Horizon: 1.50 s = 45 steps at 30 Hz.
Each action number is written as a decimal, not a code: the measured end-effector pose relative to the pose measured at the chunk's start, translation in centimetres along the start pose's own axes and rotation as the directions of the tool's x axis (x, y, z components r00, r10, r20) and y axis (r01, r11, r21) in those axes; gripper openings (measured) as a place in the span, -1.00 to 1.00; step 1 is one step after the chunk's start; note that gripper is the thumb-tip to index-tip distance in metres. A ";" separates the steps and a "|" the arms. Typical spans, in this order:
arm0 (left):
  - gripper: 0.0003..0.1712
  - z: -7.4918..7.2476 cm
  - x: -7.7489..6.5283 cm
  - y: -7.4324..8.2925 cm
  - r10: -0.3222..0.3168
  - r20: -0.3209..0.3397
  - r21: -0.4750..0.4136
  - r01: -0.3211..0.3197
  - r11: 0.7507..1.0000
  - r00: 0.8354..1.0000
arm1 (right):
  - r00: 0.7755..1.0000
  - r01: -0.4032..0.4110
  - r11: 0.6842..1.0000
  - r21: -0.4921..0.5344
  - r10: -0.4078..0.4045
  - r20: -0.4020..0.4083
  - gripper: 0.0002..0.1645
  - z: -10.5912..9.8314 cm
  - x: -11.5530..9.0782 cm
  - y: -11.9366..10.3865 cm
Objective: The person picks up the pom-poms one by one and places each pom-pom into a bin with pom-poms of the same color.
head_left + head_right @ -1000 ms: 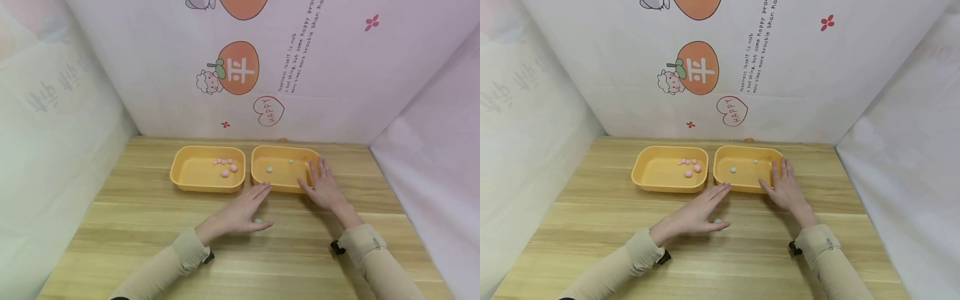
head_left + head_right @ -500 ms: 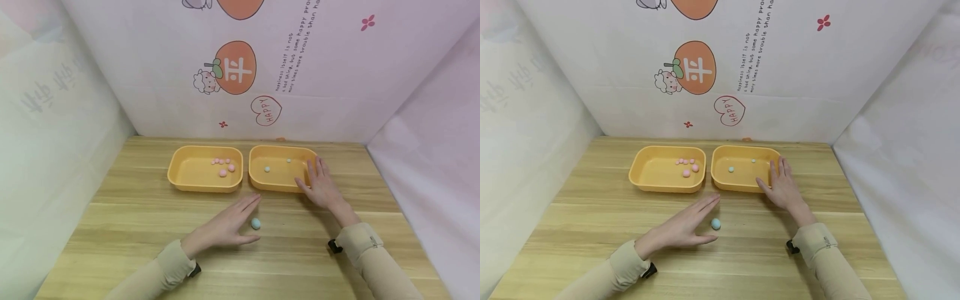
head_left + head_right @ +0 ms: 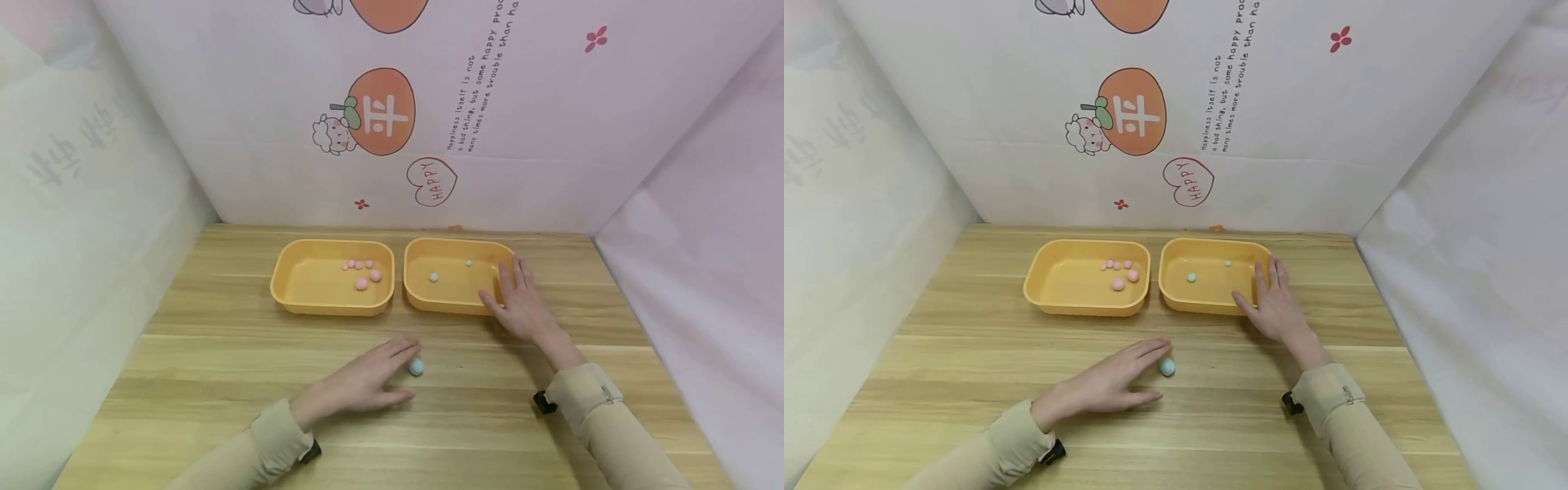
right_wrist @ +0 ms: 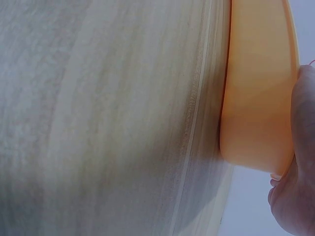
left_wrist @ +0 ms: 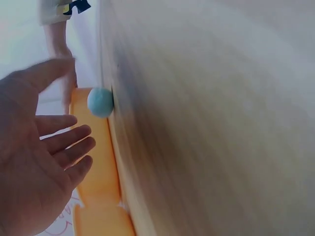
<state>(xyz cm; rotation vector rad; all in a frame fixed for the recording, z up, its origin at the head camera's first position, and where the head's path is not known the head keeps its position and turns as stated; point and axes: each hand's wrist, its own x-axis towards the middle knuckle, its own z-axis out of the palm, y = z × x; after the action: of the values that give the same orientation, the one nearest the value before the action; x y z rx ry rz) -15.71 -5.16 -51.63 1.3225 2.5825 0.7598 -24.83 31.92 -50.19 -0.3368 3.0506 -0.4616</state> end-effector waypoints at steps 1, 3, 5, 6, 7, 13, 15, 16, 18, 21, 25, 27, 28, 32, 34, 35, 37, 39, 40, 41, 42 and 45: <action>-0.14 0.1 0.1 0.1 -0.004 0.001 0.003 0.004 1.000 1.000 | 1.000 0.000 1.000 0.000 0.000 -0.001 0.20 0.0 0.0 0.0; -0.22 -0.2 0.3 0.6 -0.027 0.011 0.013 0.027 1.000 1.000 | 1.000 0.003 1.000 -0.001 -0.003 -0.004 0.20 0.0 0.0 0.0; -0.30 -0.2 0.6 0.8 -0.036 0.012 0.023 0.035 0.999 0.999 | 1.000 0.007 1.000 -0.007 -0.007 -0.007 0.20 0.0 0.0 0.0; -0.33 -0.2 0.7 0.9 -0.041 0.014 0.027 0.041 0.999 0.999 | 1.000 0.008 1.000 -0.010 -0.008 -0.009 0.20 0.0 0.0 0.1; -0.35 -0.1 0.8 0.9 -0.045 0.015 0.030 0.044 0.999 0.999 | 1.000 0.010 1.000 -0.014 -0.010 -0.011 0.20 0.1 0.0 0.1; -0.51 0.2 1.3 1.0 -0.037 -0.019 0.052 0.038 0.998 0.999 | 1.000 0.009 1.000 -0.014 -0.009 -0.018 0.20 0.1 0.0 0.1; -0.56 0.3 1.5 1.0 -0.031 -0.034 0.066 0.033 0.997 0.999 | 1.000 0.008 1.000 -0.014 -0.008 -0.019 0.19 0.1 0.0 0.1; -0.58 0.4 1.6 1.0 -0.028 -0.042 0.075 0.031 0.997 0.999 | 1.000 0.008 1.000 -0.013 -0.008 -0.019 0.19 0.1 0.0 0.1; -0.61 0.5 1.8 1.0 -0.023 -0.053 0.093 0.028 0.995 0.998 | 1.000 0.007 1.000 -0.015 -0.008 -0.018 0.19 0.2 0.0 0.1; -0.63 0.6 2.1 0.9 -0.017 -0.064 0.127 0.025 0.992 0.998 | 1.000 0.008 1.000 -0.014 -0.008 -0.019 0.19 0.2 -0.1 0.1; -0.68 1.0 2.3 0.8 -0.010 -0.081 0.184 0.025 0.983 0.997 | 1.000 0.011 1.000 -0.007 -0.011 -0.019 0.19 0.1 -0.2 0.0; -0.71 1.2 2.5 0.7 -0.003 -0.091 0.206 0.022 0.978 0.996 | 1.000 0.013 1.000 -0.004 -0.013 -0.020 0.18 0.1 -0.2 -0.1; -0.73 1.3 2.5 0.6 0.000 -0.096 0.215 0.021 0.976 0.995 | 1.000 0.014 1.000 -0.004 -0.014 -0.022 0.18 0.1 -0.2 -0.1; -0.75 1.4 2.6 0.6 0.010 -0.100 0.213 0.012 0.977 0.995 | 0.999 0.021 1.000 -0.007 -0.021 -0.028 0.18 0.0 -0.2 0.0; -0.76 1.3 2.6 0.6 0.006 -0.101 0.187 0.013 0.982 0.995 | 0.999 0.022 1.000 -0.007 -0.022 -0.028 0.18 0.1 -0.2 0.0; -0.76 1.2 2.6 0.6 0.001 -0.105 0.172 0.017 0.985 0.994 | 0.999 0.022 1.000 -0.007 -0.022 -0.027 0.19 0.1 -0.2 0.0; -0.77 1.0 2.6 0.6 -0.007 -0.119 0.143 0.024 0.989 0.993 | 0.999 0.020 1.000 -0.002 -0.020 -0.026 0.19 0.1 -0.2 0.1; -0.77 0.7 2.6 0.6 -0.006 -0.141 0.124 0.024 0.992 0.990 | 1.000 0.018 1.000 -0.002 -0.018 -0.024 0.19 0.1 -0.2 0.1; -0.77 0.6 2.6 0.7 -0.003 -0.152 0.122 0.022 0.992 0.988 | 1.000 0.017 1.000 -0.004 -0.017 -0.025 0.19 0.1 -0.2 0.1; -0.76 0.4 2.7 0.7 0.004 -0.165 0.123 0.017 0.992 0.986 | 0.999 0.017 1.000 -0.007 -0.017 -0.027 0.19 0.1 -0.2 0.0; -0.76 0.3 2.7 0.7 0.012 -0.176 0.124 0.010 0.992 0.984 | 0.999 0.017 1.000 -0.009 -0.017 -0.028 0.19 0.1 -0.2 0.0; -0.75 -0.1 2.8 0.7 0.032 -0.208 0.122 -0.007 0.993 0.978 | 0.999 0.016 1.000 -0.018 -0.017 -0.032 0.19 0.1 -0.2 0.0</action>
<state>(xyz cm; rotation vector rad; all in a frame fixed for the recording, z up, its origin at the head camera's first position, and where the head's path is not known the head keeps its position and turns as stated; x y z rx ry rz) -16.97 -2.63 -50.93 1.3707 2.8243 0.7977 -24.65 31.96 -50.31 -0.3589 3.0869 -0.4448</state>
